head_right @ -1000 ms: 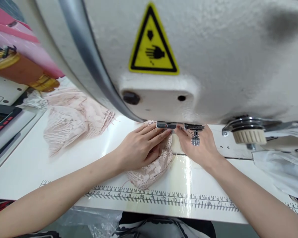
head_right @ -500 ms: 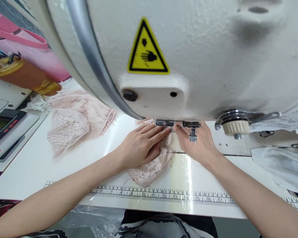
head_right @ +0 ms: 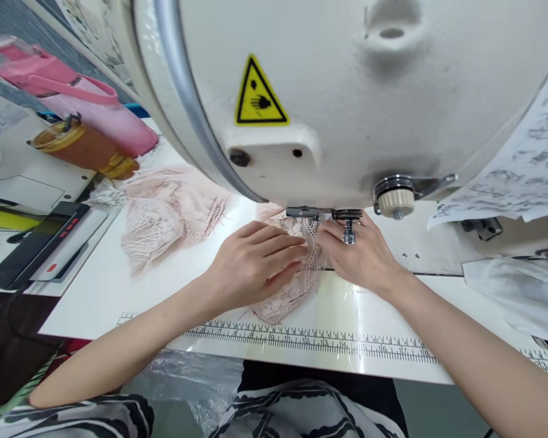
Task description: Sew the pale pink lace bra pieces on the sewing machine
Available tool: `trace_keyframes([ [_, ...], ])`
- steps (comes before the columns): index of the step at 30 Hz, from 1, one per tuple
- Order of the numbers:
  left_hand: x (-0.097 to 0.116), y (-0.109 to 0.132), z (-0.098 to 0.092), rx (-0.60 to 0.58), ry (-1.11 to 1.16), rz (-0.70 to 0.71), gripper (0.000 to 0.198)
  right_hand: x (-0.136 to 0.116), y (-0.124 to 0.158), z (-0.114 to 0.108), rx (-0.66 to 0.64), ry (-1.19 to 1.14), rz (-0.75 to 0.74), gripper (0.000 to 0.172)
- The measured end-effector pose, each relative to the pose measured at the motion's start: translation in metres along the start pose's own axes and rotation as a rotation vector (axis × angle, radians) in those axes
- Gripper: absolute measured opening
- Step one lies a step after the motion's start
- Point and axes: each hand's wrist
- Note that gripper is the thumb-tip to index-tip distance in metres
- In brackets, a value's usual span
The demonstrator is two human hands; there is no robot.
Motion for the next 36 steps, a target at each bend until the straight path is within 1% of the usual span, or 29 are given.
trace_keyframes([
  [2,0.006,0.003,-0.015,0.004,0.025,0.151,0.013,0.002,0.001,0.001,-0.037,-0.103,-0.075,0.027],
  [4,0.013,0.013,-0.026,-0.001,0.017,0.331,0.016,0.003,0.002,0.003,-0.079,-0.222,-0.11,0.024],
  [5,0.017,0.019,-0.029,-0.013,-0.01,0.399,0.015,0.003,0.002,0.004,-0.096,-0.272,-0.122,0.023],
  [7,0.025,0.035,-0.03,-0.07,-0.084,0.47,0.01,0.003,0.002,0.005,-0.131,-0.34,-0.136,0.022],
  [9,0.034,0.05,-0.027,-0.119,-0.134,0.451,0.008,0.002,0.001,0.005,-0.184,-0.378,-0.141,0.019],
  [11,0.041,0.062,-0.022,-0.127,-0.135,0.379,0.01,0.002,0.001,0.005,-0.225,-0.39,-0.134,0.017],
  [13,0.047,0.068,-0.019,-0.087,-0.081,0.264,0.012,0.003,0.002,0.005,-0.241,-0.396,-0.129,0.015],
  [14,0.049,0.068,-0.019,-0.064,-0.035,0.177,0.012,0.003,0.002,0.006,-0.244,-0.398,-0.127,0.014],
  [16,0.051,0.064,-0.025,-0.043,0.086,-0.037,0.012,0.004,0.003,0.006,-0.256,-0.408,-0.119,0.014],
  [18,0.05,0.056,-0.034,-0.062,0.215,-0.241,0.01,0.005,0.004,0.005,-0.267,-0.418,-0.101,0.014],
  [20,0.047,0.046,-0.045,-0.101,0.316,-0.349,0.009,0.005,0.004,0.004,-0.261,-0.425,-0.092,0.015],
  [22,0.042,0.037,-0.053,-0.159,0.368,-0.4,0.01,0.005,0.003,0.002,-0.238,-0.427,-0.096,0.016],
  [25,0.034,0.028,-0.056,-0.244,0.403,-0.398,0.014,0.005,0.001,0.001,-0.191,-0.423,-0.112,0.017],
  [27,0.029,0.023,-0.051,-0.298,0.405,-0.365,0.029,0.005,0.001,0.0,-0.158,-0.417,-0.126,0.017],
  [28,0.027,0.021,-0.046,-0.317,0.395,-0.342,0.037,0.005,0.001,0.001,-0.145,-0.417,-0.132,0.017],
  [29,0.025,0.019,-0.04,-0.323,0.372,-0.318,0.041,0.005,0.001,0.001,-0.135,-0.415,-0.136,0.016],
  [30,0.023,0.017,-0.032,-0.312,0.338,-0.284,0.038,0.005,0.002,0.001,-0.129,-0.41,-0.138,0.016],
  [33,0.018,0.011,-0.009,-0.207,0.196,-0.125,0.013,0.006,0.003,0.0,-0.118,-0.383,-0.132,0.016],
  [34,0.017,0.009,-0.003,-0.17,0.145,-0.067,0.008,0.006,0.003,0.0,-0.114,-0.377,-0.132,0.016],
  [36,0.016,0.006,0.005,-0.107,0.053,0.025,0.013,0.006,0.002,-0.001,-0.109,-0.376,-0.133,0.016],
])
Point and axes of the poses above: each hand's wrist, its own y-axis away from the middle knuckle, its own z-axis out of the palm, x = y × z, and after that the axes turned 8 degrees about z, right-handed
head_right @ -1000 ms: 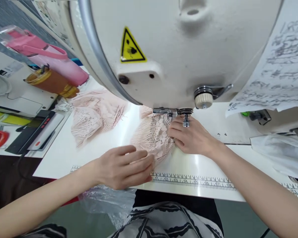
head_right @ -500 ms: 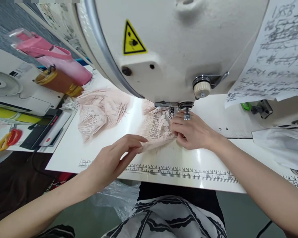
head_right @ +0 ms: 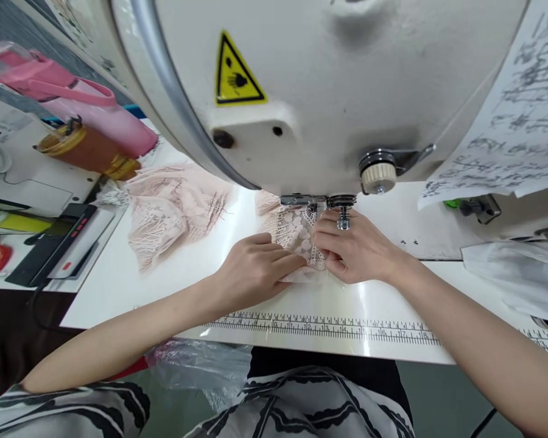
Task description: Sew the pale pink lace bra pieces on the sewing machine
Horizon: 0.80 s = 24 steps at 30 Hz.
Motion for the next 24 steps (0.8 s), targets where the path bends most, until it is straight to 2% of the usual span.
trace_keyframes([
  [3,-0.001,-0.001,0.001,0.039,-0.065,0.049,0.018,0.001,-0.002,-0.002,-0.028,-0.035,0.0,0.018],
  [9,-0.003,0.005,-0.012,-0.029,0.047,-0.004,0.012,-0.002,-0.003,-0.001,-0.158,-0.069,0.011,0.03],
  [14,-0.001,0.004,-0.019,-0.052,0.055,0.0,0.011,-0.003,-0.003,0.002,-0.095,-0.042,-0.037,0.022],
  [19,-0.002,-0.004,-0.017,0.067,-0.063,0.052,0.017,-0.005,-0.005,0.0,-0.057,-0.052,-0.05,0.016],
  [24,-0.005,-0.007,-0.003,0.195,-0.135,0.093,0.023,-0.009,-0.009,-0.001,-0.016,-0.048,-0.077,0.023],
])
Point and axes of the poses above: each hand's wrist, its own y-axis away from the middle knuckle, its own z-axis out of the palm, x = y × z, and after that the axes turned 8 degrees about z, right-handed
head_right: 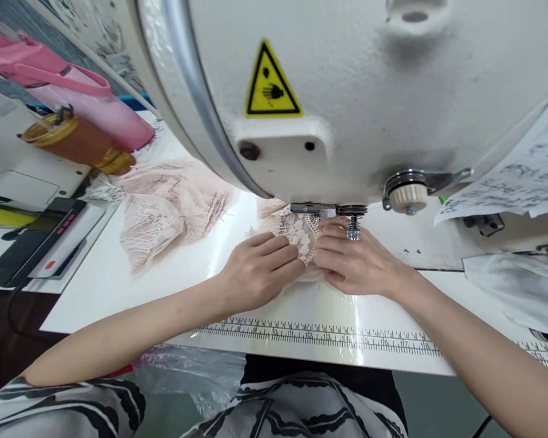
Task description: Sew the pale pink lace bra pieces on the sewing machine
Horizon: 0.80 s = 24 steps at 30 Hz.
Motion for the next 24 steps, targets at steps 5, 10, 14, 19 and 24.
trace_keyframes([
  [5,0.004,0.009,0.01,0.003,0.085,-0.034,0.018,0.001,0.003,0.0,-0.002,0.017,0.009,0.024],
  [10,0.006,0.018,0.016,0.007,-0.015,-0.021,0.014,0.002,0.005,0.001,-0.053,0.015,0.047,0.021],
  [14,0.006,0.018,0.016,0.026,0.004,-0.02,0.013,0.003,0.005,0.003,-0.077,0.094,0.104,0.007],
  [19,0.006,0.017,0.012,0.03,-0.003,-0.016,0.013,0.004,0.006,0.004,-0.059,0.081,0.012,0.009],
  [24,0.0,0.02,0.014,0.037,-0.027,-0.006,0.012,0.002,0.011,0.001,0.023,0.063,-0.017,0.017],
])
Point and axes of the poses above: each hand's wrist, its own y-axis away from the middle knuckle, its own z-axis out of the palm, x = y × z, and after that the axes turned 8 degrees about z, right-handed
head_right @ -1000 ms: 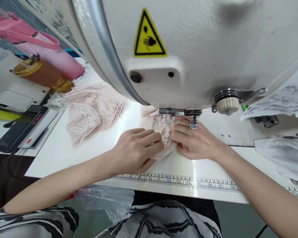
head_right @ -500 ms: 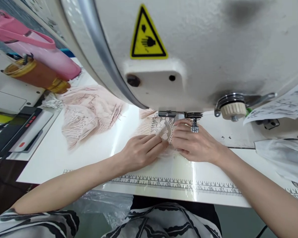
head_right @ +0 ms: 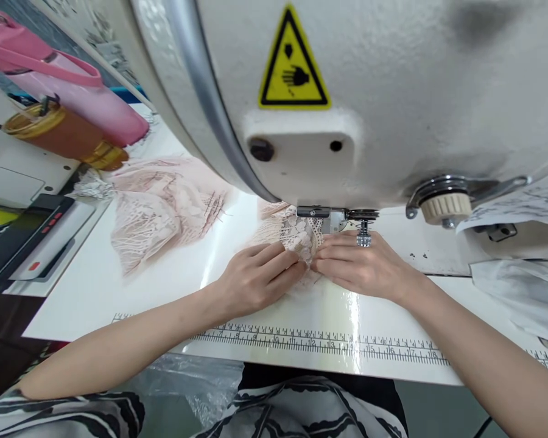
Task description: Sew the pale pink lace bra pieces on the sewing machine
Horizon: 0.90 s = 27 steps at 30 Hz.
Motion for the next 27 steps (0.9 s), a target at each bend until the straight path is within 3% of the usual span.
trace_keyframes([
  [2,-0.002,0.001,0.003,-0.017,0.033,-0.018,0.007,-0.002,0.002,0.0,0.008,0.027,0.044,0.018],
  [9,-0.005,0.007,0.012,-0.19,0.179,-0.152,0.046,-0.004,0.004,0.002,-0.033,0.04,0.129,0.02],
  [27,-0.006,0.003,0.013,-0.193,0.134,-0.158,0.046,-0.001,0.001,0.006,0.002,0.192,0.086,0.019],
])
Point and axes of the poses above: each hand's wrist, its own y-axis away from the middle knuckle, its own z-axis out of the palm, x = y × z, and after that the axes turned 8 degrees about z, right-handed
